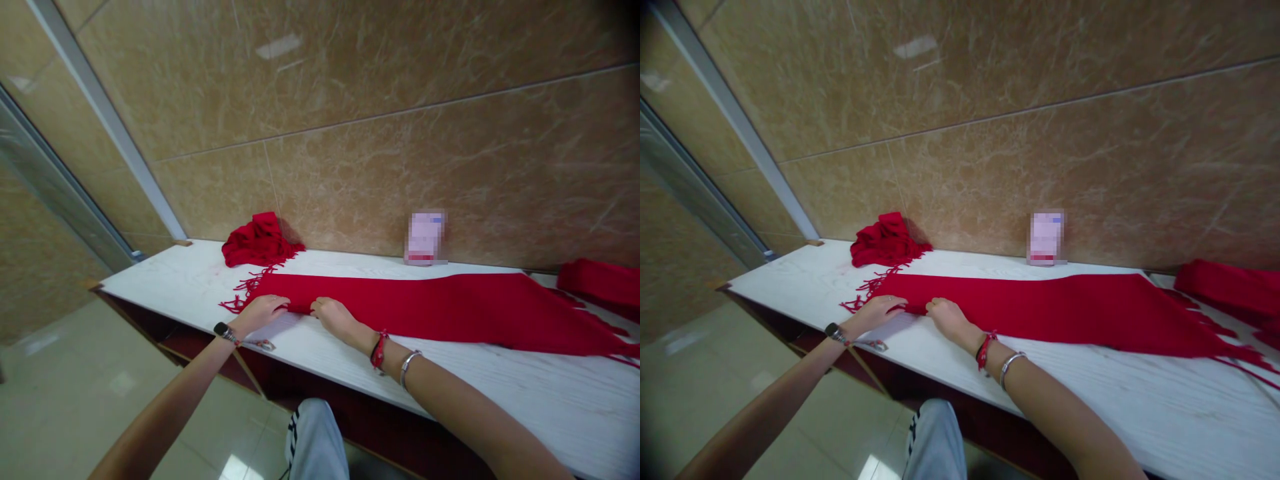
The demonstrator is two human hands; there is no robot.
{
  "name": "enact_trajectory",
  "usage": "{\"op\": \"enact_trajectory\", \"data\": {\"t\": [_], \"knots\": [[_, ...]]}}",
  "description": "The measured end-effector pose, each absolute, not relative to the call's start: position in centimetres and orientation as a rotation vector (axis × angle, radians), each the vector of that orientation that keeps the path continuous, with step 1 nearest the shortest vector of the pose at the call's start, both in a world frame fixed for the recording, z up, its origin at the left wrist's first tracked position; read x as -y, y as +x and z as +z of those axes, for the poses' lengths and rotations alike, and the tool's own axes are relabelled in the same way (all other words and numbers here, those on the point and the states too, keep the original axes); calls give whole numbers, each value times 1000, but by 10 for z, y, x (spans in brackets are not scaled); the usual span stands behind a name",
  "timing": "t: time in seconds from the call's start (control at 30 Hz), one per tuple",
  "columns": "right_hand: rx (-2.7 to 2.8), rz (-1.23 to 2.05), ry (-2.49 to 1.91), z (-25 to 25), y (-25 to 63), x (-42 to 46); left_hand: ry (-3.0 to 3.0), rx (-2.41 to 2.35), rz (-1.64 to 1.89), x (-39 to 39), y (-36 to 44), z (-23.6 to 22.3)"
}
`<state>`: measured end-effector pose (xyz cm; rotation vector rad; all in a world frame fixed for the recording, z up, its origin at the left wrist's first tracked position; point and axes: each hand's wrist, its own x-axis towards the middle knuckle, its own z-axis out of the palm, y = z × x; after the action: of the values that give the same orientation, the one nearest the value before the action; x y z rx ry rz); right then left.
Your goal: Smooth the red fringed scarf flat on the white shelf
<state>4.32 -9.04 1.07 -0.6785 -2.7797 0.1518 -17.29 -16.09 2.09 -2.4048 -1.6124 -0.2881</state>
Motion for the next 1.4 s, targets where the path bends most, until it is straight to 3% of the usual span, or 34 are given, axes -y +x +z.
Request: {"op": "enact_trajectory", "data": {"t": [0.97,1.4], "knots": [[2750,20,-546,13,51,103,-2419,1468,2,169,-179,24],[2727,215,-282,3,56,104,-2491,1576,101,179,-201,32]]}}
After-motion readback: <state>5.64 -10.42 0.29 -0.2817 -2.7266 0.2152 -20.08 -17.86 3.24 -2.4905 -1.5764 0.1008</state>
